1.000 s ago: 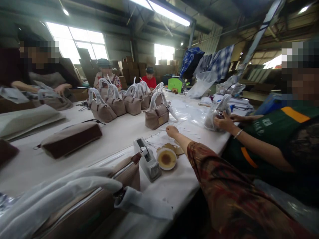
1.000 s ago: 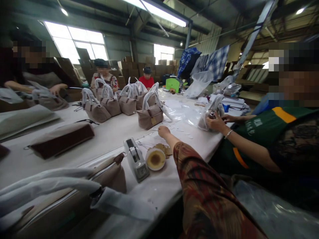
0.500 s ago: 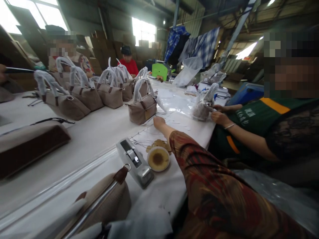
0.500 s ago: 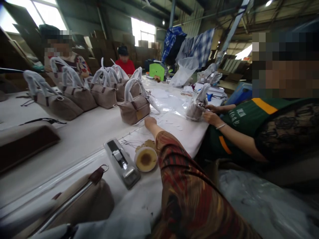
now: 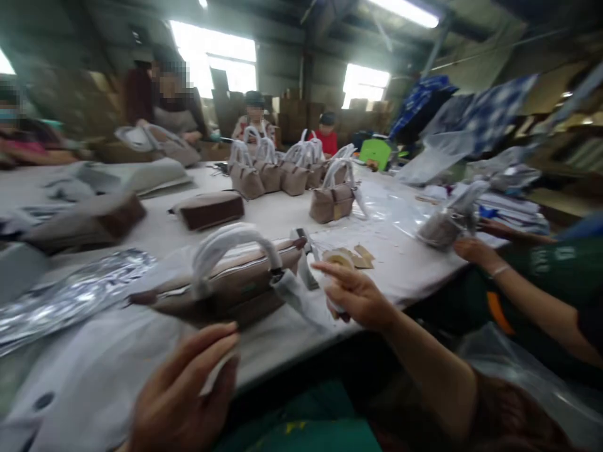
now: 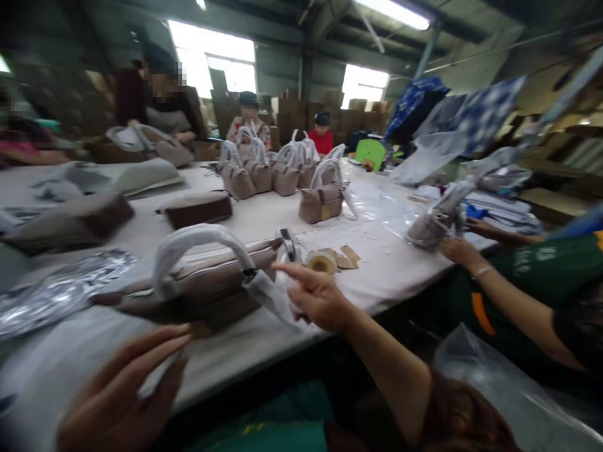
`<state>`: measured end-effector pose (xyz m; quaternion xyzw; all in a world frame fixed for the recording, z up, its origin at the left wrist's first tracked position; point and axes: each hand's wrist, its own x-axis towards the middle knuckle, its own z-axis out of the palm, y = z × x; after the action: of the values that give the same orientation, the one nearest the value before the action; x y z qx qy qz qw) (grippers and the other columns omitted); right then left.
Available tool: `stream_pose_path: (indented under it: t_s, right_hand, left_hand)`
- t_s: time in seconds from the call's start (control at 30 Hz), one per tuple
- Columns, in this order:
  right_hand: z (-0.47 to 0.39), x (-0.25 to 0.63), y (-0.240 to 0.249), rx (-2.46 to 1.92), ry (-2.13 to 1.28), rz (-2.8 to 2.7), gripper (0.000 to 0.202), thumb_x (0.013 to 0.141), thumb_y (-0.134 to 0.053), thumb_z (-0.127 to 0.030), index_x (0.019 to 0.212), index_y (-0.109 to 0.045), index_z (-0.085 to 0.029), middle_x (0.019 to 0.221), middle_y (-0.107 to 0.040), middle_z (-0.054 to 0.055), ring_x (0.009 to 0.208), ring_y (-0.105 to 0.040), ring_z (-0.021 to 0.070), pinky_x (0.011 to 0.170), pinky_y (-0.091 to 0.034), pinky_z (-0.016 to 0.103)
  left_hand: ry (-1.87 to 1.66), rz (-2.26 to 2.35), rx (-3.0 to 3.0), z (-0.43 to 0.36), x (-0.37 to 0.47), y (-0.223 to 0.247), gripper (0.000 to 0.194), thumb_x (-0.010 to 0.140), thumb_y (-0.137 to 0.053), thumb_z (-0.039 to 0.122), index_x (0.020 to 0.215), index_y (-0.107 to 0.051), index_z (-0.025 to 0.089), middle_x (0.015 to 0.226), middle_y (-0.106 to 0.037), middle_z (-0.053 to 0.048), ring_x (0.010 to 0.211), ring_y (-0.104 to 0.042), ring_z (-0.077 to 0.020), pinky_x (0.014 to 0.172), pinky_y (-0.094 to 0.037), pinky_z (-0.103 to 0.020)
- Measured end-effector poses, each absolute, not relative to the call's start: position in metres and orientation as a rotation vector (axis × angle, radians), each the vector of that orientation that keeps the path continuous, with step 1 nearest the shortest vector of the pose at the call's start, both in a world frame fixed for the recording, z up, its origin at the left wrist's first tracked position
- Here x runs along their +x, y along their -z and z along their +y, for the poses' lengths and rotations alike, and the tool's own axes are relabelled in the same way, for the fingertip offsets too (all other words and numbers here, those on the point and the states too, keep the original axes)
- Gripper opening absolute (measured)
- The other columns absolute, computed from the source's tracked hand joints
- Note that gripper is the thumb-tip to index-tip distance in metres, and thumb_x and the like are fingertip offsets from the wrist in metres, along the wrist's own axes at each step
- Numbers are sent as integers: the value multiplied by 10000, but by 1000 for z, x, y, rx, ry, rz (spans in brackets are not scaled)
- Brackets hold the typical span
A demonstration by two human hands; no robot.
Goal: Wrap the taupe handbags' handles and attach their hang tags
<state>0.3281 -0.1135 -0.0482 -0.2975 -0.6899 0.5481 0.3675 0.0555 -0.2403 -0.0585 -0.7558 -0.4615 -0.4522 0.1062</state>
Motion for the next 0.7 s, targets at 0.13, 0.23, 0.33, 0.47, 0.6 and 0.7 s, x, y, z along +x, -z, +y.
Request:
stream_pose_path:
  t_s: [0.13, 0.23, 0.33, 0.47, 0.6, 0.7]
  right_hand:
    - [-181, 284, 59, -637, -1596, -1704, 290, 953, -539, -402, 883, -638, -139, 569, -549, -18, 475, -469, 82, 453, -366, 194]
    - [-195, 258, 66, -603, -1742, -1650, 410, 968, -487, -510, 859, -618, -137, 614, -579, 14, 519, -508, 104, 464, -369, 205]
    - [-194, 248, 67, -438, -1865, -1652, 523, 983, -375, -592, 1017, -621, -131, 674, -620, 43, 524, -547, 124, 427, -352, 203]
    - [-190, 248, 61, -395, -1798, -1845, 509, 971, -416, -573, 1171, -601, -143, 781, -669, 68, 532, -587, 140, 423, -385, 217]
    - [-181, 245, 55, -636, -1057, -1925, 359, 902, -618, -386, 1197, -627, -181, 914, -690, 83, 731, -629, 174, 658, -517, 293]
    - [-174, 236, 52, -603, -966, -1927, 237, 882, -631, -342, 1062, -686, -199, 1011, -688, 91, 835, -634, 191, 745, -526, 315]
  left_hand:
    - [1310, -1341, -2540, -245, 86, 52, 521, 822, -735, 335, 1289, -566, 177, 1129, -587, -127, 1008, -598, -230, 840, -558, -337]
    - [1306, -1431, -2476, -247, 97, 52, 465, 850, -683, 245, 1295, -566, 180, 1028, -585, -108, 914, -587, -210, 762, -547, -330]
    - [1368, -1456, -2351, -254, 90, 54, 296, 886, -586, 112, 1165, -649, 187, 913, -598, -74, 818, -582, -165, 690, -511, -269]
    - [1534, -1558, -2395, -255, 71, 43, 116, 902, -603, 174, 927, -716, 179, 823, -628, -46, 732, -590, -127, 656, -489, -223]
    - [1725, -2025, -2227, -242, 62, 26, 173, 885, -637, 301, 822, -730, 169, 728, -670, -25, 671, -606, -135, 619, -485, -220]
    - [1842, -2215, -2157, -234, 64, 19, 221, 849, -666, 369, 835, -743, 163, 718, -699, -19, 652, -617, -151, 581, -488, -222]
